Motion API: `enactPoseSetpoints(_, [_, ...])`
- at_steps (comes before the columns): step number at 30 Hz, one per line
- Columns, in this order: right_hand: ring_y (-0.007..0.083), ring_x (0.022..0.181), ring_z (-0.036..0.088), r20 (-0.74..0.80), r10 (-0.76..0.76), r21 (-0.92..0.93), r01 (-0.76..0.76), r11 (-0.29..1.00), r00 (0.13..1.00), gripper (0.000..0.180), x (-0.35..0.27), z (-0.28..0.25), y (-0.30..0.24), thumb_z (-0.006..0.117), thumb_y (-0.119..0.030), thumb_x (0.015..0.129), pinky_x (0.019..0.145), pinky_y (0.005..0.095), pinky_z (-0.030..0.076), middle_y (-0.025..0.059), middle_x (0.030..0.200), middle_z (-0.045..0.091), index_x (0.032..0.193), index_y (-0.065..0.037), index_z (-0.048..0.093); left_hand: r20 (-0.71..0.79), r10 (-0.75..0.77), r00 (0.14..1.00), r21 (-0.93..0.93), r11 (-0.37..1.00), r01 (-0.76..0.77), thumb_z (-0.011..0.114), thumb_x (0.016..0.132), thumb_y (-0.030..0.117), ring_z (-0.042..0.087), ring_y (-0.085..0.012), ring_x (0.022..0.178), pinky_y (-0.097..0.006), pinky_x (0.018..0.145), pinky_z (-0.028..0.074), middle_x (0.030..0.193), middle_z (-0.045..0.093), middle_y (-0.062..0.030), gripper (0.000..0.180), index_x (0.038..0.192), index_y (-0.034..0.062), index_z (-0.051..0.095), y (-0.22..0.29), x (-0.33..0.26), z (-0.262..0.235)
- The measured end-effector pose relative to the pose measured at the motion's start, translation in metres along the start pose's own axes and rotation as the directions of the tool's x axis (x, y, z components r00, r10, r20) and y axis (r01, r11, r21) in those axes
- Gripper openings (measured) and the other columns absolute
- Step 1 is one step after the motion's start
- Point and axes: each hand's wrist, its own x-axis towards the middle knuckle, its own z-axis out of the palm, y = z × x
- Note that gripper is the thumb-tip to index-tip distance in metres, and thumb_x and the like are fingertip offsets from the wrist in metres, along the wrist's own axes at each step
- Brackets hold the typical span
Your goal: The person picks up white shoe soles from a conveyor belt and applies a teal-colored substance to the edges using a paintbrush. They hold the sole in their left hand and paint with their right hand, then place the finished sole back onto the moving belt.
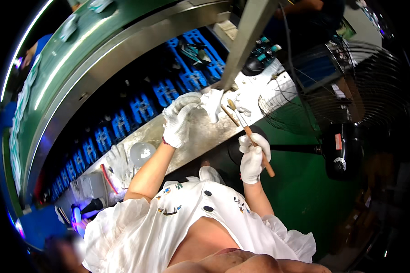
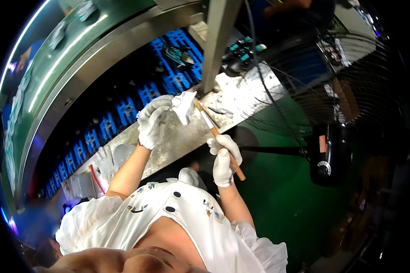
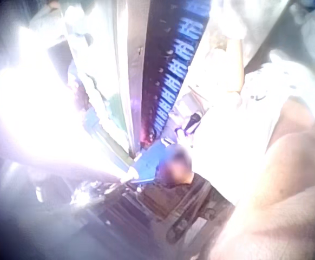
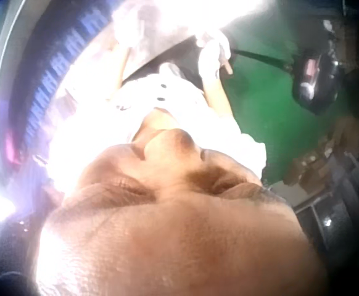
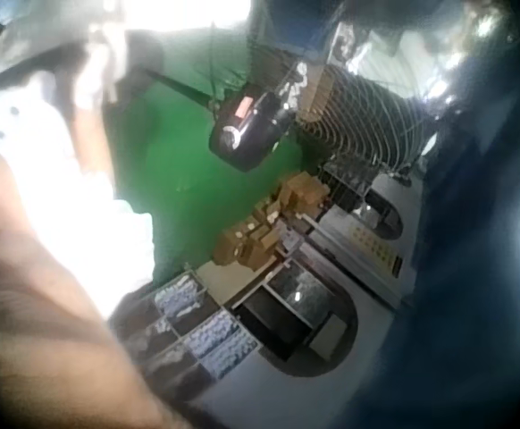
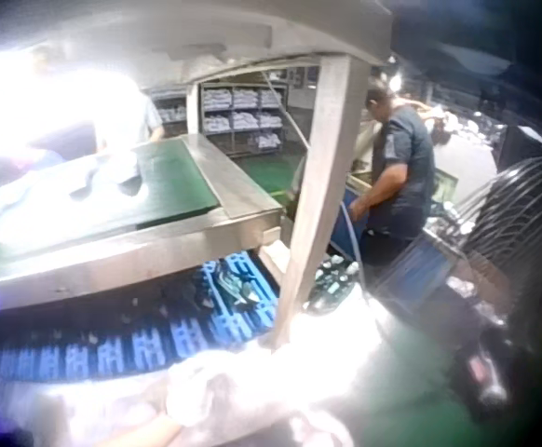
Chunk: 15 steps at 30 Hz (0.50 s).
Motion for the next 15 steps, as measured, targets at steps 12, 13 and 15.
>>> enactPoseSetpoints(12, [0.0239, 0.065, 0.052, 0.551, -0.307, -0.212, 0.486, 0.848, 0.776, 0.019, 0.012, 0.058, -0.011, 0.052, -0.006, 0.077, 0.059, 0.0306, 0.043, 0.0127, 0.079, 0.057, 0.094, 0.001, 0.059, -0.256, 0.108, 0.961, -0.321, 0.928, -0.189, 0.053, 0.085, 0.009, 0.059, -0.0159, 0.087, -0.025, 0.071, 0.049, 0.103, 0.059, -0.0096, 0.029, 0.112, 0.0007, 0.054, 0.065, -0.039, -0.007])
enactPoseSetpoints(13, [0.0248, 0.065, 0.052, 0.581, -0.330, -0.235, 0.541, 0.807, 0.744, 0.022, 0.013, 0.060, -0.013, 0.056, -0.004, 0.074, 0.059, 0.0314, 0.044, 0.0114, 0.079, 0.057, 0.095, -0.002, 0.060, -0.269, 0.038, 0.962, -0.484, 0.858, -0.170, 0.051, 0.087, 0.009, 0.058, -0.0186, 0.091, -0.028, 0.076, 0.050, 0.105, 0.058, -0.0114, 0.032, 0.118, 0.0010, 0.048, 0.067, -0.037, -0.002])
enactPoseSetpoints(15, [0.0254, 0.066, 0.053, 0.614, -0.384, -0.259, 0.636, 0.727, 0.689, 0.031, 0.012, 0.065, -0.012, 0.061, -0.002, 0.067, 0.058, 0.0324, 0.045, 0.0083, 0.080, 0.057, 0.097, -0.008, 0.062, -0.316, -0.152, 0.936, -0.642, 0.761, -0.093, 0.047, 0.091, 0.008, 0.056, -0.0221, 0.101, -0.033, 0.088, 0.051, 0.109, 0.056, -0.0151, 0.037, 0.126, 0.0016, 0.039, 0.058, -0.031, -0.006])
